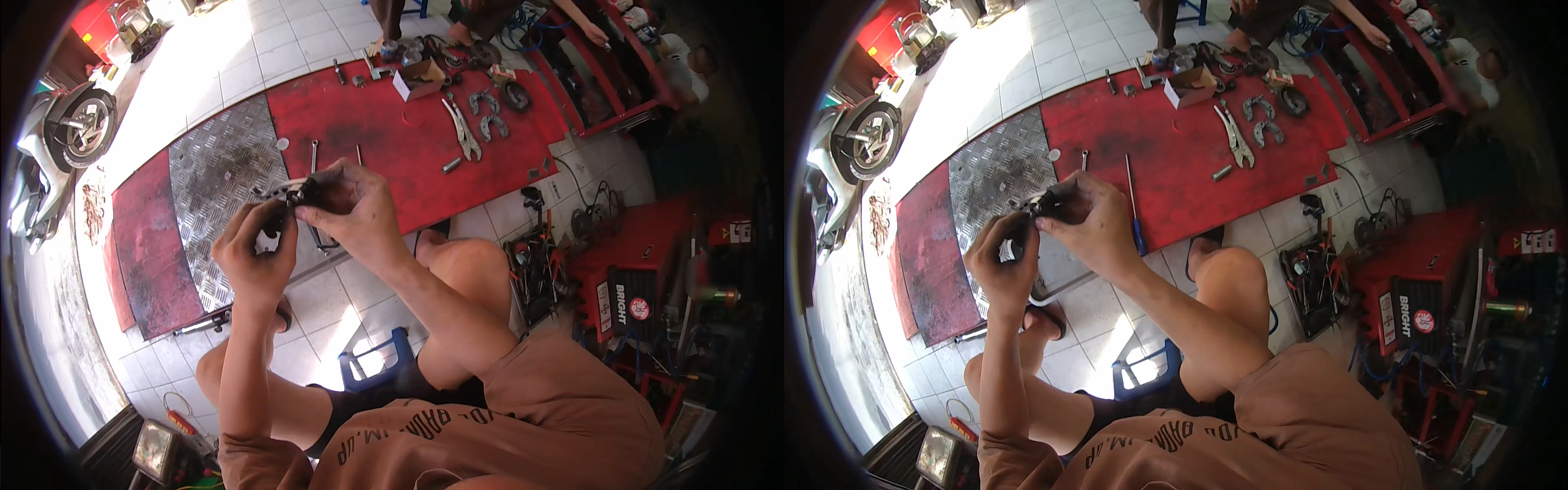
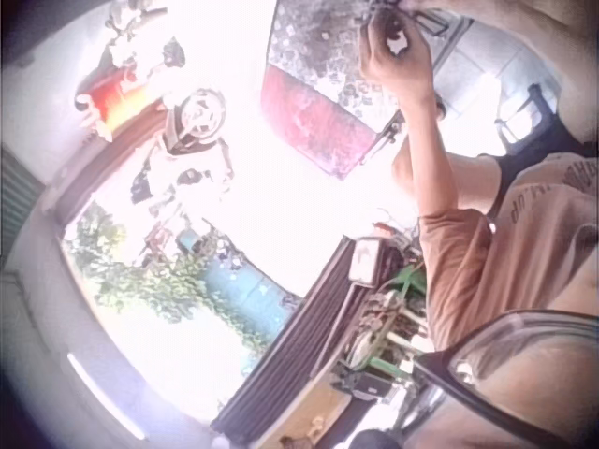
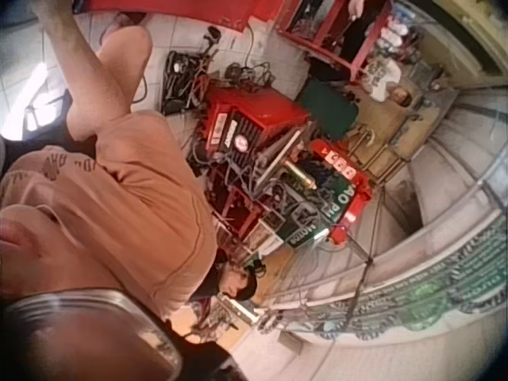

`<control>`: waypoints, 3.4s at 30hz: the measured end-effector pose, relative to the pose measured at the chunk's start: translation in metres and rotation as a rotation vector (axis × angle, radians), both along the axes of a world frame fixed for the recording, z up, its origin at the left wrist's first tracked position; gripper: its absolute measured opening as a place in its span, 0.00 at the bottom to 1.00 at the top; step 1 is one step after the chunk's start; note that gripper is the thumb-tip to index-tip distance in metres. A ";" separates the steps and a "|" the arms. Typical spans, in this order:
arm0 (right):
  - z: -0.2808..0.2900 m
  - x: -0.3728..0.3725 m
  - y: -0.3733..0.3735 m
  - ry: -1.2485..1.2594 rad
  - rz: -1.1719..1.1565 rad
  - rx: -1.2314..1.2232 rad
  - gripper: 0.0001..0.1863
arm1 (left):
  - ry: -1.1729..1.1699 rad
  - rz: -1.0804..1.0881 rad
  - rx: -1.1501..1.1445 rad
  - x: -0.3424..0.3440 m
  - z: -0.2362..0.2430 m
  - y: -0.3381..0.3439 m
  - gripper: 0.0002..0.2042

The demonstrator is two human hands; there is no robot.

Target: The person works on a motorcycle lever assembly by hand, taking it apart and looking at the internal components over a metal tray while sitting in a garage.

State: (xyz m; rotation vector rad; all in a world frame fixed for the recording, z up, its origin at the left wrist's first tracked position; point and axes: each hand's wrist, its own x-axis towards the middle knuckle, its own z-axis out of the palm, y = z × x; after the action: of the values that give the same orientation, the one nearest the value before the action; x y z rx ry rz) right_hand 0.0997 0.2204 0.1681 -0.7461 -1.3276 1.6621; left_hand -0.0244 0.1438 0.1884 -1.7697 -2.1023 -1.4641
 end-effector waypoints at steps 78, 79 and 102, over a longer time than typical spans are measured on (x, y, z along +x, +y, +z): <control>0.013 0.004 0.002 -0.242 -0.034 0.489 0.15 | -1.037 -0.268 -0.326 -0.016 -0.017 0.010 0.07; 0.012 0.005 0.003 -0.245 -0.039 0.497 0.15 | -1.032 -0.259 -0.325 -0.015 -0.017 0.010 0.07; -0.007 -0.006 0.005 -0.170 -0.100 0.348 0.15 | -0.933 -0.151 -0.239 -0.016 -0.015 0.014 0.07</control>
State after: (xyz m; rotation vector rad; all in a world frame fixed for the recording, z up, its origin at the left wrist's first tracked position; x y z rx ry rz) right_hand 0.0932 0.2251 0.1607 -0.7414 -1.6193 1.2652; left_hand -0.0401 0.1582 0.1734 -1.4641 -2.6347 -2.5408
